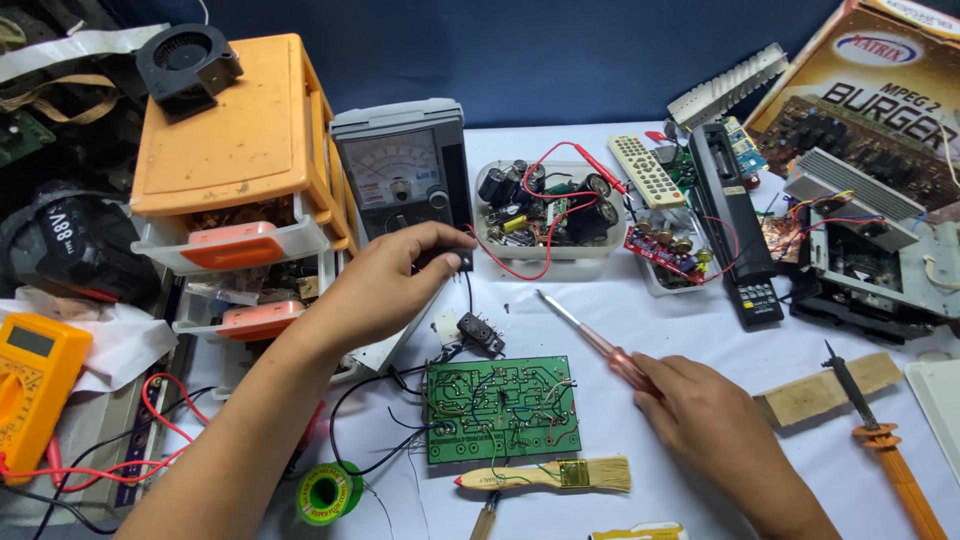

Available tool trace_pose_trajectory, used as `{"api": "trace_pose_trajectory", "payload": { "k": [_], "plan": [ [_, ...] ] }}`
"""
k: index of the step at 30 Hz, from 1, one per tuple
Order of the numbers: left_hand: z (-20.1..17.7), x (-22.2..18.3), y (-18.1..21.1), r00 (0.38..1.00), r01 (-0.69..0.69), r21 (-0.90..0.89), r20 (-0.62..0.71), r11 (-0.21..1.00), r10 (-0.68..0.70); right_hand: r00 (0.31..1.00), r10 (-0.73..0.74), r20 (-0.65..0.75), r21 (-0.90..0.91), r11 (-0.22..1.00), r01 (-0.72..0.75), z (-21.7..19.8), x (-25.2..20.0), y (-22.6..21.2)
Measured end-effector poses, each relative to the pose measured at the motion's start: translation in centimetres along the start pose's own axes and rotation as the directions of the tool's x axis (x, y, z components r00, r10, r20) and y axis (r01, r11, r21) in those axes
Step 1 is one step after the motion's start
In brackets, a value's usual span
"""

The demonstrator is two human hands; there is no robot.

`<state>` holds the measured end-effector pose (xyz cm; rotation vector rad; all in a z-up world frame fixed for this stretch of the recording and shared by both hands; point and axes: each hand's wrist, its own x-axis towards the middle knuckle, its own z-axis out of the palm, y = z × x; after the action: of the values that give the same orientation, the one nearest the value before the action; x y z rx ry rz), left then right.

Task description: The person is attaching electronic components to a metal heatsink using a screwdriver on a repair bench.

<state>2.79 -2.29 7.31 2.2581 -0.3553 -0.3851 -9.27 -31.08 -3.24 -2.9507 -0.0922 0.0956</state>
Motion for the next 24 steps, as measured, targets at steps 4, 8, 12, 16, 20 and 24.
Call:
{"api": "trace_pose_trajectory", "payload": {
  "k": [4,8,12,16,20,24],
  "plan": [
    [0.9,-0.8,1.2,0.999,0.017,-0.037,0.045,0.999,-0.015,0.993,-0.118,-0.017,0.097,0.988,0.119,-0.5,0.7,-1.9],
    [2.4,-0.8,1.0,0.993,-0.118,-0.130,0.012,0.984,0.120,0.975,-0.170,-0.142,0.118,0.975,0.187,-1.2,-0.3,-1.8],
    [3.4,-1.0,1.9,0.999,-0.021,-0.200,0.024,0.980,0.026,0.903,-0.022,-0.429,0.292,0.943,0.162,-3.8,-4.4,-1.6],
    [4.7,-0.4,2.4,0.999,-0.009,-0.275,0.034,0.961,0.019,0.777,0.243,-0.581,0.255,0.961,-0.110,-1.0,-9.6,4.1],
    [6.0,0.3,2.1,0.998,-0.010,-0.306,0.052,0.952,0.028,0.636,0.315,-0.704,0.027,0.907,-0.420,3.4,-13.9,11.8],
    [5.9,0.2,2.2,0.998,0.014,-0.200,0.060,0.980,-0.002,0.622,0.576,-0.530,0.144,0.784,-0.604,5.2,-15.3,14.7]
  ]
}}
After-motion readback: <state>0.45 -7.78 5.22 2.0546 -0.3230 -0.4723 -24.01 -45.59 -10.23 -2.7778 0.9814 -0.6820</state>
